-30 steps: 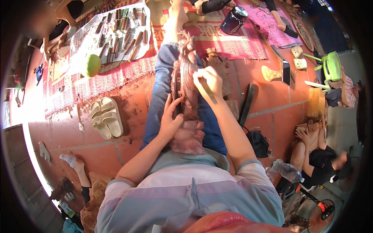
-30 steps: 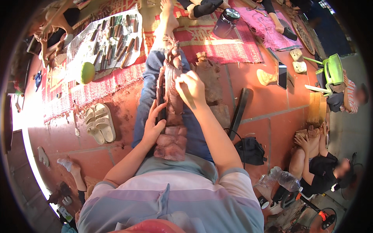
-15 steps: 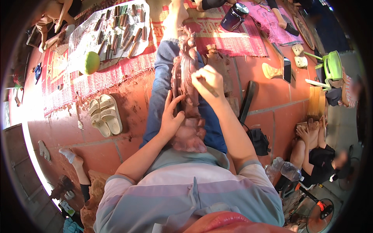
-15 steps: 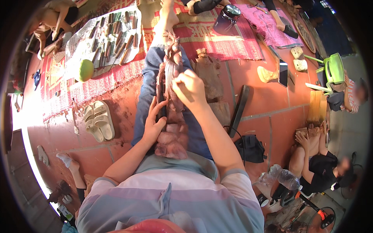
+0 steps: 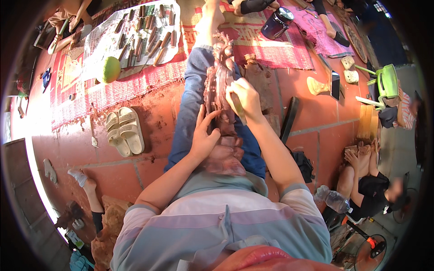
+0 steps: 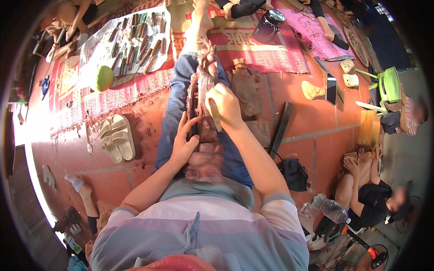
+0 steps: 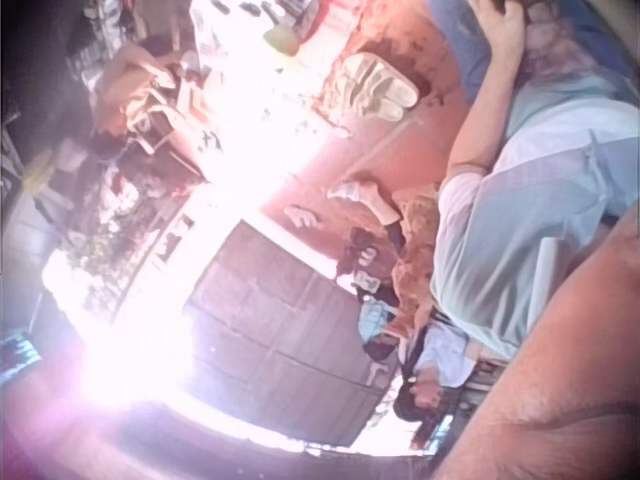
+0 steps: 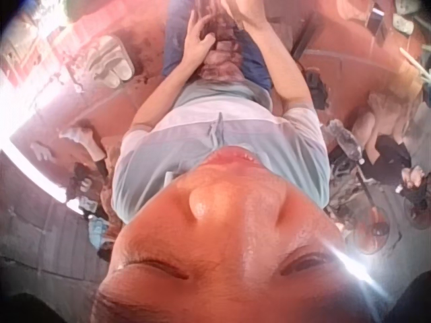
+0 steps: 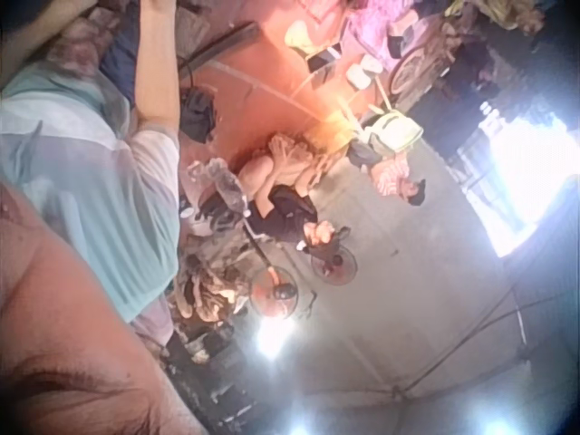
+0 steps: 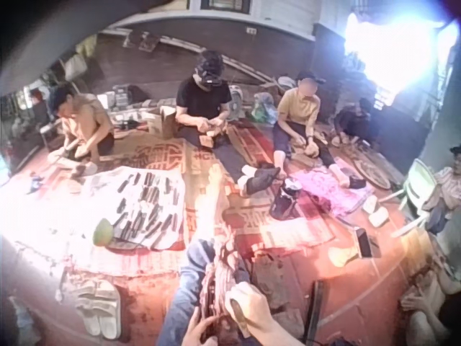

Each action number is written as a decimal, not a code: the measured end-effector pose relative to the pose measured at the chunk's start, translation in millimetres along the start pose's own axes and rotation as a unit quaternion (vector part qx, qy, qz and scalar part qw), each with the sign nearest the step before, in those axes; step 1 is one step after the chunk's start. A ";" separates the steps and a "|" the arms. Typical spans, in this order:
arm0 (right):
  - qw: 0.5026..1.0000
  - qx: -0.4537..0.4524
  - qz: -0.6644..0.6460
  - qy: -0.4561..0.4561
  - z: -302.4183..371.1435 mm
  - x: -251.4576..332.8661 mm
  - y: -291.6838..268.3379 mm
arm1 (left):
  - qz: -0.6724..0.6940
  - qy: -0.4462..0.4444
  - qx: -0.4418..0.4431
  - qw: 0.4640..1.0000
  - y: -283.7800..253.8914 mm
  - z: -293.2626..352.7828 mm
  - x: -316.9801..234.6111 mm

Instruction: The person sits cross-legged on the floor and carves a reddish-brown wooden figurine using a small knife. They hold the figurine in their left hand and use the knife in their right hand to shape the head and body, occasionally rotating the object to access different sides.

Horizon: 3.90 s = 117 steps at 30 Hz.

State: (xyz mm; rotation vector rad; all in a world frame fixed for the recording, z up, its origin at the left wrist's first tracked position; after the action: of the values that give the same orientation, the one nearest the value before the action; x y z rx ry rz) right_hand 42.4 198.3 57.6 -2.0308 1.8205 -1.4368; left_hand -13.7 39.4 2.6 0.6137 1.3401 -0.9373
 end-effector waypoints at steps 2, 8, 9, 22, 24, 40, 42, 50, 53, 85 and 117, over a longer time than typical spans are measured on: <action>0.999 0.032 0.008 0.013 2.1 3.6 -1.2 | -0.015 0.006 0.002 1.000 2.0 0.3 1.8; 1.000 0.014 -0.007 -0.004 -7.4 0.0 -3.1 | -0.007 0.018 -0.005 1.000 -1.4 -0.7 -0.1; 1.000 0.006 0.002 -0.018 -0.2 1.2 -3.0 | -0.010 0.004 -0.007 1.000 -0.4 0.2 -2.2; 0.986 0.028 -0.069 0.146 24.7 -32.7 -32.6 | 0.020 0.002 0.021 1.000 -1.0 -1.1 4.2; 0.979 -0.050 -0.059 0.188 32.4 -49.2 -50.4 | 0.047 0.008 0.043 0.998 -4.0 -3.0 7.5; 0.986 -0.061 -0.122 0.099 25.6 -6.2 -16.6 | 0.183 -0.024 0.089 0.979 -12.9 -9.7 23.3; 0.985 -0.099 -0.092 0.103 3.5 -16.1 -18.7 | 0.172 -0.007 0.095 0.980 -12.0 -9.1 17.6; 0.980 -0.012 -0.161 0.117 43.7 -16.3 -30.0 | 0.016 0.022 0.091 0.996 -20.8 -20.9 22.8; 0.913 -0.050 -0.253 0.317 88.1 -49.5 -51.0 | -0.197 0.103 0.022 0.975 -31.5 -52.7 4.7; 0.981 -0.126 -0.119 0.090 6.0 -44.5 -22.0 | 0.110 -0.202 0.154 0.961 -1.9 10.0 -4.4; 0.771 -0.094 -0.477 0.412 100.6 -58.5 -57.2 | -0.298 0.215 0.217 0.904 2.8 73.8 -72.3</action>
State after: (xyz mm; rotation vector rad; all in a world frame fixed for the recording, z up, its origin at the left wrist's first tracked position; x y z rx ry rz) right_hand 158.1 211.2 0.6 -2.9192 0.9560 -2.8636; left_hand 30.3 -5.1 84.9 0.7952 1.7782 -1.7028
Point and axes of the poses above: each hand's wrist, its own z-axis away from the middle knuckle, its own y-axis out of the palm, x = y × z, the point moved 5 cm from there along -z, towards the middle knuckle, and after that the axes turned 1 degree about -y, right-handed, at the moved point
